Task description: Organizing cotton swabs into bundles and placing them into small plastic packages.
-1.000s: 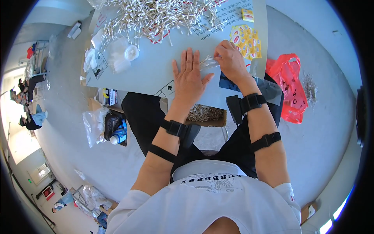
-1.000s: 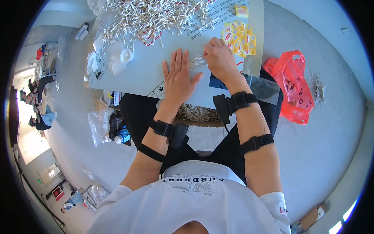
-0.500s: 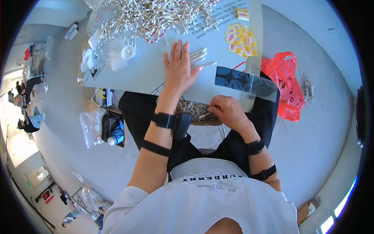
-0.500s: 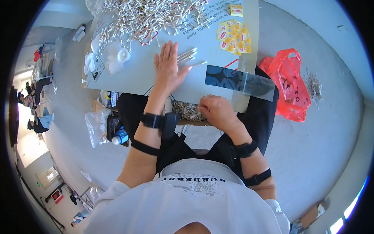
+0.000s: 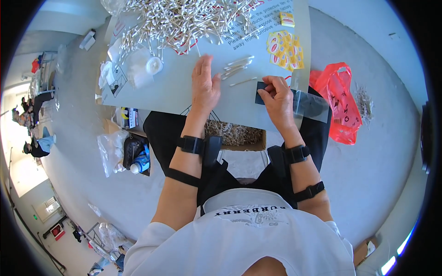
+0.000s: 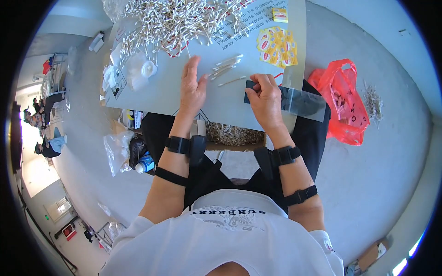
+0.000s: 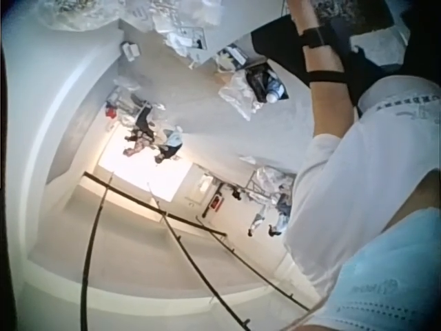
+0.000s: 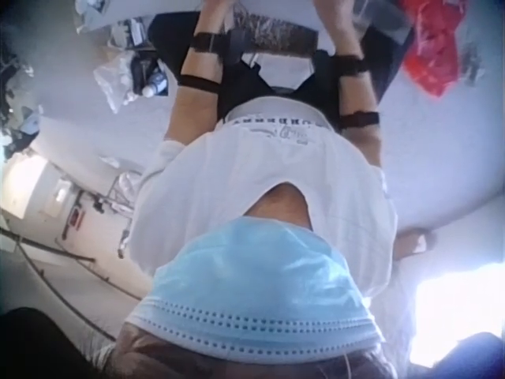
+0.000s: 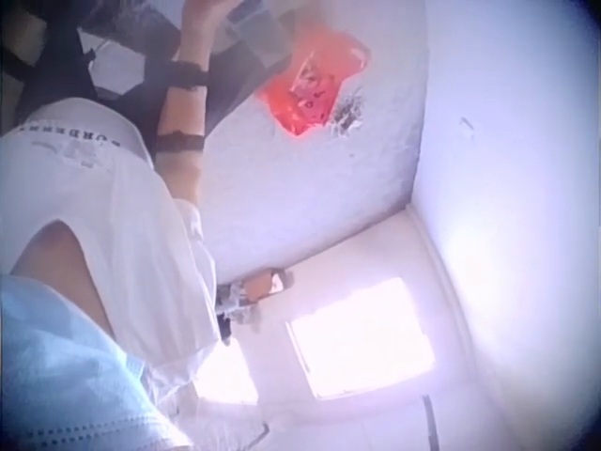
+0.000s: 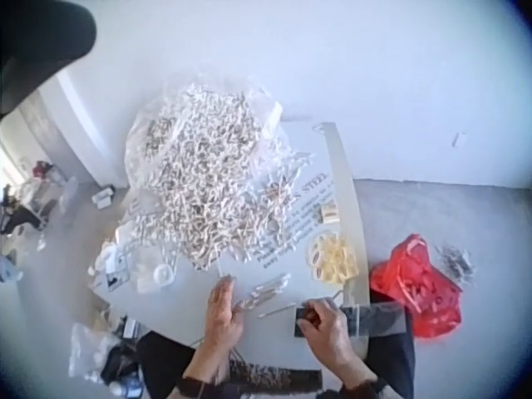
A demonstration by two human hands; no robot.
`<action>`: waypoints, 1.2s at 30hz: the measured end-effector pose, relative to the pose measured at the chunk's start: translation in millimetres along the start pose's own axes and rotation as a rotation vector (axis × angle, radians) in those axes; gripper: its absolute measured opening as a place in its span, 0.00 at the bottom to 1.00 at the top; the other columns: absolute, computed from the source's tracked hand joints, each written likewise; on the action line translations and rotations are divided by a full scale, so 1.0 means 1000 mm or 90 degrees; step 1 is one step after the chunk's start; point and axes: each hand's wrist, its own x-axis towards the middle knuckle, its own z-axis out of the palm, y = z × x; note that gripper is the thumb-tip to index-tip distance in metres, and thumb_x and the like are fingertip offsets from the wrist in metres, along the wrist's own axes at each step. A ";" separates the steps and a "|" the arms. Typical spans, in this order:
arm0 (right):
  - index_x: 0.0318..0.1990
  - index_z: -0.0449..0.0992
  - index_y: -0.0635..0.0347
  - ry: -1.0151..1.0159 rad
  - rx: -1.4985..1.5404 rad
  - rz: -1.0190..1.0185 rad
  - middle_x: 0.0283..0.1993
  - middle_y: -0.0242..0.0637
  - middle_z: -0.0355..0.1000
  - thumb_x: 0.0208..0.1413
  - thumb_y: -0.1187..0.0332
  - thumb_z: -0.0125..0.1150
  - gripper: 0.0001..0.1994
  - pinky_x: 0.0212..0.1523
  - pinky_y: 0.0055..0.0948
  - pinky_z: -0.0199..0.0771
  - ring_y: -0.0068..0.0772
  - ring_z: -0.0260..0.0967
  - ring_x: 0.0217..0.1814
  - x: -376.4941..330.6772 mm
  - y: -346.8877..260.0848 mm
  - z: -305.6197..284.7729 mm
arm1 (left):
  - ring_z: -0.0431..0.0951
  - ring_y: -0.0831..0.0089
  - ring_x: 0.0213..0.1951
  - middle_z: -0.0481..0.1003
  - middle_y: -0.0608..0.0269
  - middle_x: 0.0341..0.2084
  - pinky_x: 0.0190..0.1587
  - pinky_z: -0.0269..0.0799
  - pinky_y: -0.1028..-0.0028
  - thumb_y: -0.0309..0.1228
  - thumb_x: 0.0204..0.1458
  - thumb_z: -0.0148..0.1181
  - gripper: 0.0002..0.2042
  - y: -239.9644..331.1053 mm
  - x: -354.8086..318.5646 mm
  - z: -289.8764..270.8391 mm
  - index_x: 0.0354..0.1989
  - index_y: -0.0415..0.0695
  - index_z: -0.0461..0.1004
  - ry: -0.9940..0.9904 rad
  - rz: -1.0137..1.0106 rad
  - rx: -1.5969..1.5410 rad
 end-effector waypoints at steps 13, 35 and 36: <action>0.40 0.77 0.56 -0.041 -0.260 -0.300 0.43 0.37 0.65 0.37 0.71 0.71 0.18 0.46 0.38 0.69 0.43 0.65 0.45 0.037 0.003 0.017 | 0.70 0.55 0.52 0.73 0.55 0.44 0.56 0.64 0.61 0.15 0.44 0.53 0.17 0.035 -0.008 0.019 0.44 0.40 0.72 0.060 -0.005 0.002; 0.40 0.76 0.58 0.035 -0.072 -0.146 0.42 0.40 0.68 0.40 0.74 0.69 0.16 0.39 0.37 0.73 0.46 0.71 0.41 0.019 0.013 0.008 | 0.68 0.60 0.41 0.71 0.66 0.32 0.45 0.61 0.64 0.22 0.38 0.65 0.11 0.047 -0.007 0.017 0.31 0.49 0.75 -0.004 -0.001 0.113; 0.41 0.76 0.58 0.048 -0.062 -0.138 0.42 0.40 0.68 0.41 0.74 0.68 0.16 0.39 0.37 0.73 0.47 0.71 0.41 0.020 0.013 0.007 | 0.68 0.60 0.41 0.70 0.65 0.33 0.45 0.61 0.63 0.21 0.37 0.64 0.11 0.047 -0.005 0.017 0.30 0.48 0.74 -0.001 0.004 0.081</action>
